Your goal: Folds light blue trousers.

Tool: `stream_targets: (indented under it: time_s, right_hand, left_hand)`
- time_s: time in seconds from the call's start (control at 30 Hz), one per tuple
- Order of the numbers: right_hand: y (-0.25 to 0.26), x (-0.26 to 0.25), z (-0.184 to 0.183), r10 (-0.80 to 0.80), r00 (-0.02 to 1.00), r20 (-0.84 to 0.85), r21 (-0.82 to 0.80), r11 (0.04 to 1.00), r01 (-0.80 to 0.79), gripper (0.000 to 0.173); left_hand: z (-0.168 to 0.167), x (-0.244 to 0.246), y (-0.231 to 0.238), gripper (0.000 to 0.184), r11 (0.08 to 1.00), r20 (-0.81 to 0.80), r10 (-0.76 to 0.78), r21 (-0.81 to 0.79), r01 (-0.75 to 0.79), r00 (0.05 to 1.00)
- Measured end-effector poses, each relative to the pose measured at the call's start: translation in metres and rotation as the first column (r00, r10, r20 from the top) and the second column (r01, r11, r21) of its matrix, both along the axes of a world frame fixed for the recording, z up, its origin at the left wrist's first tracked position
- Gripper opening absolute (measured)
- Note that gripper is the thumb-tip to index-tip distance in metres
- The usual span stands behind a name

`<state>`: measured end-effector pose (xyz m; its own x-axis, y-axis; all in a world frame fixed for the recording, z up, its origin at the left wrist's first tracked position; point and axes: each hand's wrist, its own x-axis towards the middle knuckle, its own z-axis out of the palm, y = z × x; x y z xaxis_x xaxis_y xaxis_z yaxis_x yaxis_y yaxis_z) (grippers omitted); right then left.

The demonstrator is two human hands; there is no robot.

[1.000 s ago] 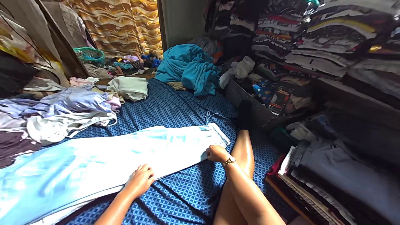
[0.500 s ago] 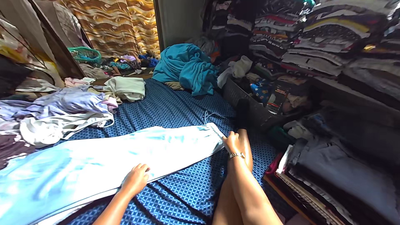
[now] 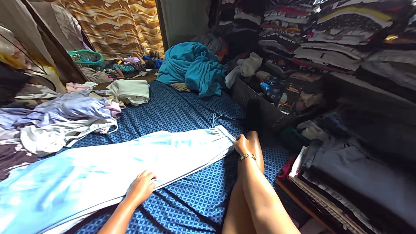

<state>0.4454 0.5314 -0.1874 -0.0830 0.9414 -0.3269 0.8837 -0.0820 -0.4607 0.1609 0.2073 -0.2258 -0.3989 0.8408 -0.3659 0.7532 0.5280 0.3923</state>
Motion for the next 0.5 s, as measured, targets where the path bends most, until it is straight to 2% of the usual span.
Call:
stream_targets:
  time_s: [0.13, 0.3, 0.4, 0.5]
  right_hand:
    - [-0.0001, -0.0003, -0.0045, 0.043, 0.999, 0.024, 0.013, 0.999, -0.043, 0.052]
    - [-0.0047, 0.0040, -0.0005, 0.245, 0.965, 0.093, 0.072, 0.965, -0.252, 0.026]
    - [-0.0030, 0.0028, -0.0027, 0.418, 0.893, 0.165, 0.031, 0.903, -0.428, 0.024]
    - [-0.0020, -0.0006, -0.0062, 0.474, 0.848, 0.239, 0.009, 0.872, -0.490, 0.023]
  left_hand:
    - [0.0006, 0.0002, 0.0000, 0.027, 1.000, 0.003, 0.005, 0.010, -0.005, 1.000]
    - [0.0010, 0.0007, 0.0005, 0.027, 1.000, -0.001, 0.005, -0.015, -0.005, 1.000]
    - [0.0011, 0.0003, 0.0002, 0.027, 1.000, -0.004, 0.002, -0.018, -0.002, 1.000]
    - [0.0020, 0.0006, -0.0002, 0.028, 1.000, -0.006, 0.001, -0.022, -0.001, 1.000]
